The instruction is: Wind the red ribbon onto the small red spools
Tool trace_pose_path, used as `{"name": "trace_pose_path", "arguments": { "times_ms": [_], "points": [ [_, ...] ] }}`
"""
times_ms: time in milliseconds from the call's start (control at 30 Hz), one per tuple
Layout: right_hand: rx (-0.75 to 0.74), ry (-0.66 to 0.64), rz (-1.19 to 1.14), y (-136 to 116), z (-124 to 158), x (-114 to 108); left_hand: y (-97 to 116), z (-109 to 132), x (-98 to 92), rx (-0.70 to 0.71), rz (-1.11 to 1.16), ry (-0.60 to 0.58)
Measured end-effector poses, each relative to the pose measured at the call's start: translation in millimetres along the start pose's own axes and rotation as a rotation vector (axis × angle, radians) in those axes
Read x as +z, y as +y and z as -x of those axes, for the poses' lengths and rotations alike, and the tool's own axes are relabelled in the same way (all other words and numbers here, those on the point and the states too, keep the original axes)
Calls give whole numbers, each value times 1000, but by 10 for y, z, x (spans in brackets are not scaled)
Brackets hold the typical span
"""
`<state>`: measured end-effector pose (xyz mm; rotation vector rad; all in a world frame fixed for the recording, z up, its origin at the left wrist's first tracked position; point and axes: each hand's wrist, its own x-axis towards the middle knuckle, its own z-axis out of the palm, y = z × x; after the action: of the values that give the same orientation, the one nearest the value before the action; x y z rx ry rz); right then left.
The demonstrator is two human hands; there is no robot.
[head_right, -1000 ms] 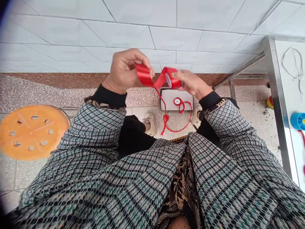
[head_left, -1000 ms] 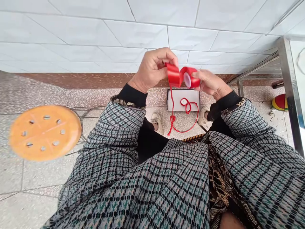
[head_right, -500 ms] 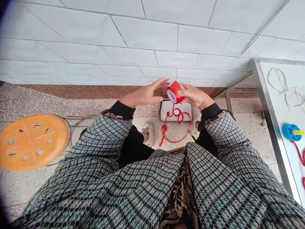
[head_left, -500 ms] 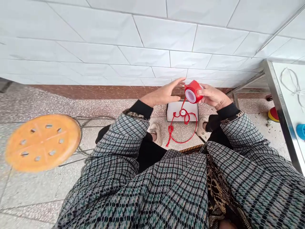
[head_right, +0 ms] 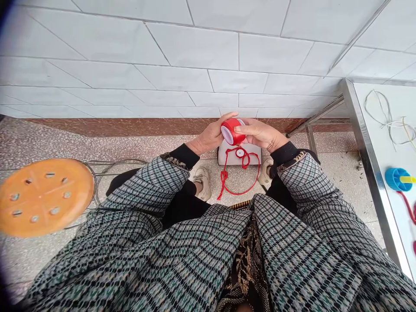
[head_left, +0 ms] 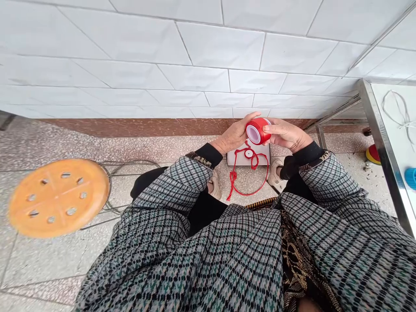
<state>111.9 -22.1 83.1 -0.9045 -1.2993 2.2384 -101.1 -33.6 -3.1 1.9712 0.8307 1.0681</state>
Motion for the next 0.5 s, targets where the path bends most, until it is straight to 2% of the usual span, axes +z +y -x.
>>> {"name": "trace_pose_path", "arguments": {
  "times_ms": [167, 267, 500],
  "points": [
    [-61, -17, -11, 27, -3, 0, -117, -18, -3, 23, -105, 182],
    [-77, -7, -6, 35, 12, 3, -130, -47, -27, 30, -133, 244],
    [-122, -8, 50, 4, -16, -11, -84, -67, 47, -214, -4, 109]
  ]
}}
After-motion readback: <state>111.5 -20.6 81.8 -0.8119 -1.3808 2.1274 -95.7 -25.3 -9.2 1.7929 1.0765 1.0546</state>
